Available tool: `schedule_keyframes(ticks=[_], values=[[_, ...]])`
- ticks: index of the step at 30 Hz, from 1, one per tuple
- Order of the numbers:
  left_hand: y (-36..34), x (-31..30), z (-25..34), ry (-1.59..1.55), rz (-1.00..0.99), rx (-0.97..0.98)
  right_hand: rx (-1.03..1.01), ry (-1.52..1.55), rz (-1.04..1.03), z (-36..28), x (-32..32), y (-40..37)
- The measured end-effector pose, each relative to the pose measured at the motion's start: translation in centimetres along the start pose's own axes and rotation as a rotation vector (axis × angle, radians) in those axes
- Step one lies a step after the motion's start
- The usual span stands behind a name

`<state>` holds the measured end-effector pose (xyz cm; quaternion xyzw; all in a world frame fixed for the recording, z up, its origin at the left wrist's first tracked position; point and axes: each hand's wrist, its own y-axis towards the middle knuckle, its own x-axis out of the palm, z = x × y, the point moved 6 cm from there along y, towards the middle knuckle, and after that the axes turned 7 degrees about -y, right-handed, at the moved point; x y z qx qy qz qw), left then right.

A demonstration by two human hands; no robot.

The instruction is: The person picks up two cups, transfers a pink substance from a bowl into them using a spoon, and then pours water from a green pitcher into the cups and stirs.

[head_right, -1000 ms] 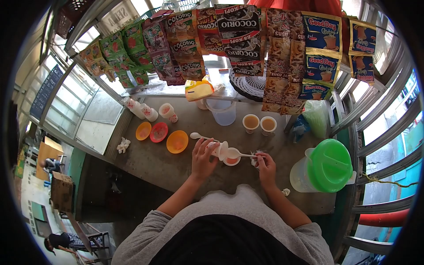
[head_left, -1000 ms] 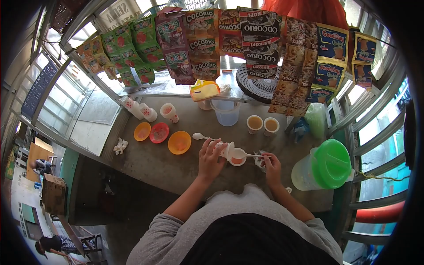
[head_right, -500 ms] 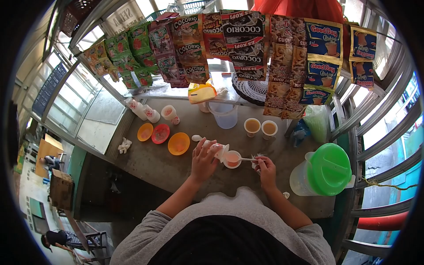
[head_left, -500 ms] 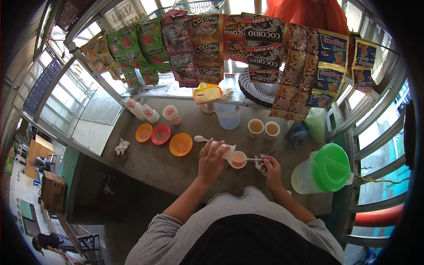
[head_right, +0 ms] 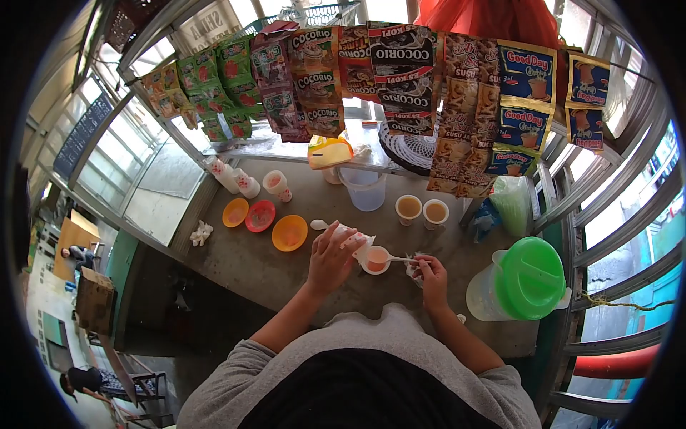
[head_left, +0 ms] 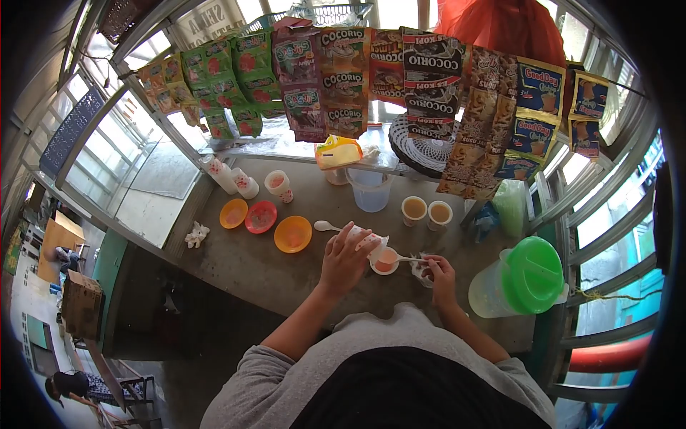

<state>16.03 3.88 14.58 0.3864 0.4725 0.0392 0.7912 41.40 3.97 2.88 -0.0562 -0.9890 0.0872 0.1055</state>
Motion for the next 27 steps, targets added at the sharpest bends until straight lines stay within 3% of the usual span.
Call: schedule_keyframes(ticks=[11,17,19,20,22,27], values=[[1.5,-2.2,1.2,0.029,0.101,0.08,-0.177,-0.088,0.025,-4.1,0.8,-1.5],[1.4,-3.3,0.9,0.039,0.148,0.006,-0.414,-0.404,0.084,-7.9,1.7,-4.0],[0.9,-3.0,-0.6,-0.112,0.024,-0.252,-0.965,-0.857,0.132,-11.1,3.3,-6.0],[0.5,-3.0,-0.7,-0.112,0.027,-0.249,-0.969,-0.857,0.133,-11.6,3.5,-6.2],[-1.2,-2.2,-2.4,-0.139,-0.096,-0.468,-1.114,-0.943,0.014,-12.5,5.0,-7.1],[-3.5,-2.7,-3.1,-0.075,-0.152,-0.482,-1.229,-0.843,0.043,-13.1,5.7,-8.6]])
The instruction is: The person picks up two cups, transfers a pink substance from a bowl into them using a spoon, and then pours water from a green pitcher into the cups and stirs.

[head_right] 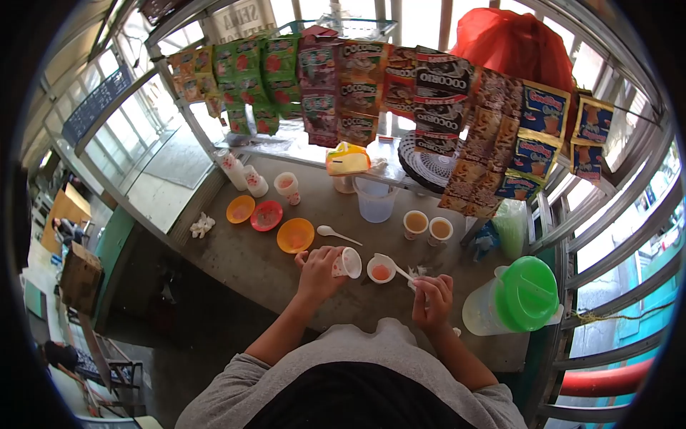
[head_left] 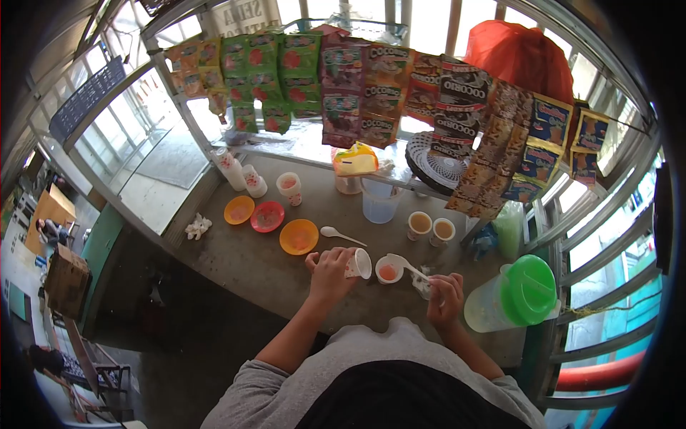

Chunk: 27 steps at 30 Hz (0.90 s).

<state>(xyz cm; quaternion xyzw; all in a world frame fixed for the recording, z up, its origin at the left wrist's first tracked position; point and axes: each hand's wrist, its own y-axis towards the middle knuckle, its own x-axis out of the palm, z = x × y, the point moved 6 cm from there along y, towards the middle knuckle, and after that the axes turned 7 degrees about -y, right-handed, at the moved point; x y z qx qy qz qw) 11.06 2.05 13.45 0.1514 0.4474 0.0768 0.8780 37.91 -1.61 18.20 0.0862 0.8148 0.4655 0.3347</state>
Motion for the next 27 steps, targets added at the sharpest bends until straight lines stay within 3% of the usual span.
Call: schedule_keyframes(ticks=[9,12,16,21,25,27], values=[[-2.8,-1.6,-1.7,-0.021,-0.053,0.02,-0.174,0.202,-0.06,-5.2,3.8,2.4],[-4.2,-1.7,-3.8,-0.145,-0.229,-0.075,-0.189,0.283,-0.122,-6.5,5.8,2.5],[-5.2,-2.1,-5.5,-0.201,-0.288,-0.168,-0.262,0.33,-0.17,-8.4,7.0,3.7],[-4.6,-3.5,-7.6,-0.18,-0.256,-0.18,-0.219,0.3,-0.301,-9.4,10.5,5.2],[-4.8,-4.9,-12.7,-0.186,-0.244,-0.235,-0.148,0.329,-0.371,-11.4,14.3,6.6],[-5.0,-6.3,-15.8,-0.283,-0.225,-0.353,-0.049,0.31,-0.346,-12.3,16.2,7.6]])
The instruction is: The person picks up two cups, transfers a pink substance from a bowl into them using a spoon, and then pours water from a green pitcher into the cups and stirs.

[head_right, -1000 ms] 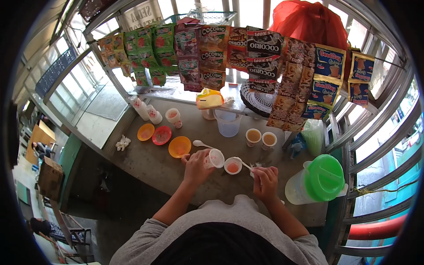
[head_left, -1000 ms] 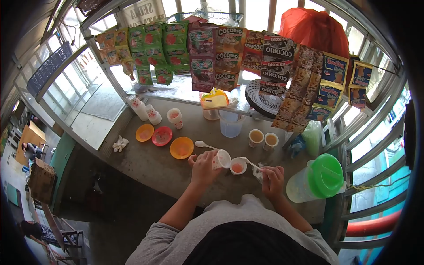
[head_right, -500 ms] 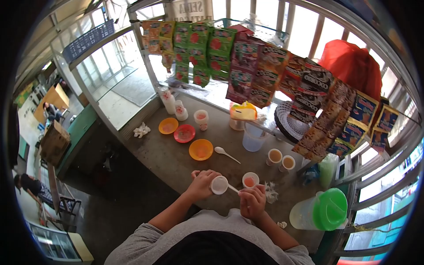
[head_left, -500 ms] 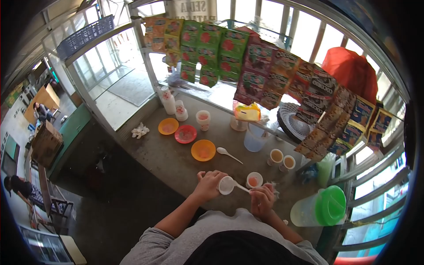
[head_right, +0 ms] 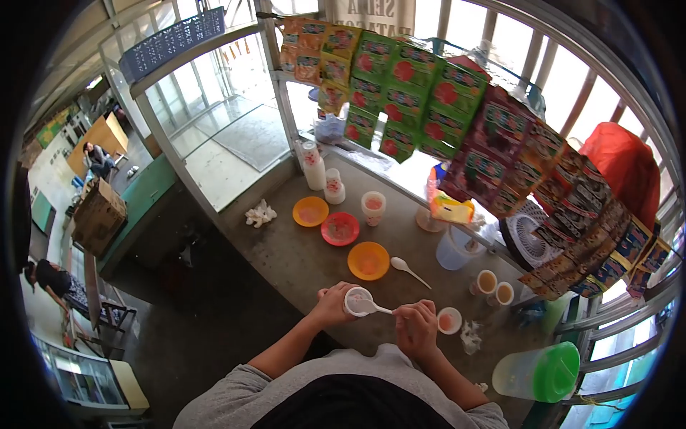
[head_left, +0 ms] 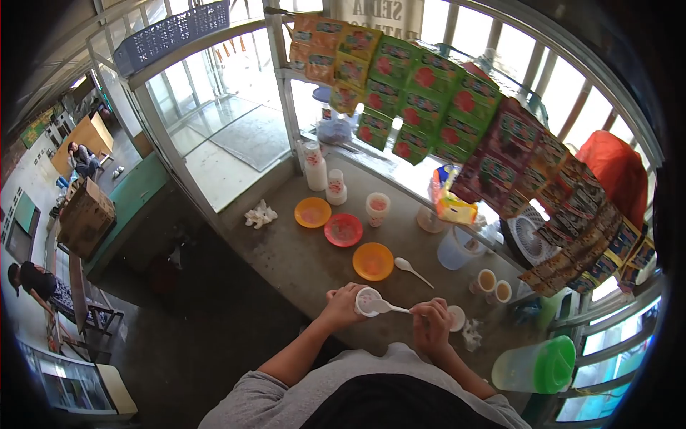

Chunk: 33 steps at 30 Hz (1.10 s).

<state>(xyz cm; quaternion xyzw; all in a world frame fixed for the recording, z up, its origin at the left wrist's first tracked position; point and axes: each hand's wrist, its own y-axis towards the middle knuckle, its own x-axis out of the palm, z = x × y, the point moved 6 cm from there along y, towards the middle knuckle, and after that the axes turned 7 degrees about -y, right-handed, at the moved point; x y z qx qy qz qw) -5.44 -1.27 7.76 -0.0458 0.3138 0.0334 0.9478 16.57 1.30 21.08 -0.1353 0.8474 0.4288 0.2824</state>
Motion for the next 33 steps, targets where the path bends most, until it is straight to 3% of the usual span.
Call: schedule_keyframes(ticks=[4,6,8,10,13,18,20,23,25,28,33], values=[[1.2,-5.9,-4.3,-0.109,-0.012,-0.054,0.1,0.069,0.057,0.4,6.0,3.0],[1.7,-9.3,-6.6,-0.098,-0.048,-0.092,0.382,0.202,0.019,1.8,9.9,4.5],[2.2,-12.9,-9.6,-0.125,-0.037,-0.137,0.401,0.249,0.014,1.5,13.4,7.5],[2.9,-15.7,-13.1,-0.159,-0.025,-0.178,0.553,0.459,-0.016,2.7,17.9,9.7],[3.5,-19.1,-17.6,-0.18,0.096,-0.052,0.504,0.344,-0.023,1.7,21.8,14.3],[5.0,-23.7,-20.3,-0.158,0.063,-0.06,0.523,0.122,-0.022,4.9,27.8,16.8],[6.2,-24.9,-21.2,-0.162,0.065,-0.112,0.553,0.052,-0.037,6.7,29.7,16.7],[8.5,-26.1,-22.6,-0.059,0.013,-0.186,0.399,-0.059,-0.027,8.2,31.6,17.8],[10.5,-25.8,-23.2,-0.02,-0.014,-0.17,0.671,0.126,-0.084,10.7,33.3,17.6],[13.4,-25.1,-23.2,0.063,-0.049,-0.141,0.811,0.265,-0.037,13.7,35.4,16.8],[16.4,-23.9,-22.7,0.149,-0.088,-0.101,0.813,0.352,-0.032,15.1,37.4,16.0]])
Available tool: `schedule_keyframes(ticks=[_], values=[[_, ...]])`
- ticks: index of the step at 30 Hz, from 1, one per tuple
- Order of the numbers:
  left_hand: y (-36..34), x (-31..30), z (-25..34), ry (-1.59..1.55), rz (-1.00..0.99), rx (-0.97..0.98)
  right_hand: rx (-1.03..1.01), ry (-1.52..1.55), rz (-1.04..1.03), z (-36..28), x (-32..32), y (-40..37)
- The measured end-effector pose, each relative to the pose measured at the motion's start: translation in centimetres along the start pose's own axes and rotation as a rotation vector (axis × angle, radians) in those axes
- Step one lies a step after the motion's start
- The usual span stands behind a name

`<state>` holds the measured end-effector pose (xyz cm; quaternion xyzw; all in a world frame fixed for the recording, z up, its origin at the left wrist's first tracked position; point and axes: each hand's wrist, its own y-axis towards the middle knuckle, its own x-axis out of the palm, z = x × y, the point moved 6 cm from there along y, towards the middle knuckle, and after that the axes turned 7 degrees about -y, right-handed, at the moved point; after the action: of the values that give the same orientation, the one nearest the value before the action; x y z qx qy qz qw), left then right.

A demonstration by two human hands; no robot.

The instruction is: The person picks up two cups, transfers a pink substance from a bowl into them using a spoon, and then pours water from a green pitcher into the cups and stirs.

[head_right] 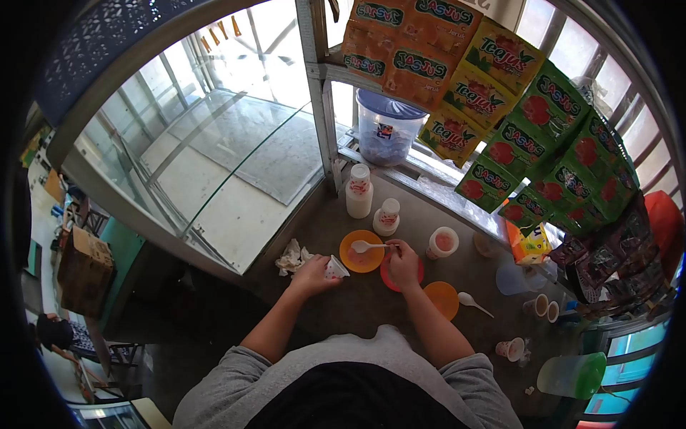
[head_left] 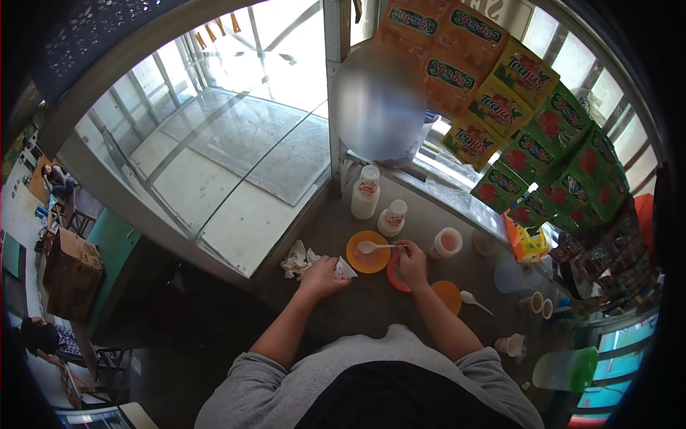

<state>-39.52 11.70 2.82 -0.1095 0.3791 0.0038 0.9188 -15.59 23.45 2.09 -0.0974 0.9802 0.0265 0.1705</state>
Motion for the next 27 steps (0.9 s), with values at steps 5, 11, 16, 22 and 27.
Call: schedule_keyframes(ticks=[5,11,16,22,27], values=[[0.8,0.2,0.2,-0.009,-0.03,-0.025,0.052,0.072,-0.052,2.3,0.3,-0.5],[0.6,0.5,-0.3,-0.013,-0.038,-0.018,0.291,0.315,-0.067,4.5,0.3,-1.0],[-0.3,0.2,-1.3,-0.058,-0.13,-0.068,0.322,0.391,-0.003,1.8,-1.2,-2.2],[-2.9,-1.3,3.5,-0.462,-0.227,0.05,-0.466,-0.102,0.013,-8.2,-3.4,-7.5],[-3.5,-0.4,7.5,-0.438,0.027,0.317,-0.991,-0.359,0.105,-16.0,-6.7,-14.2]])
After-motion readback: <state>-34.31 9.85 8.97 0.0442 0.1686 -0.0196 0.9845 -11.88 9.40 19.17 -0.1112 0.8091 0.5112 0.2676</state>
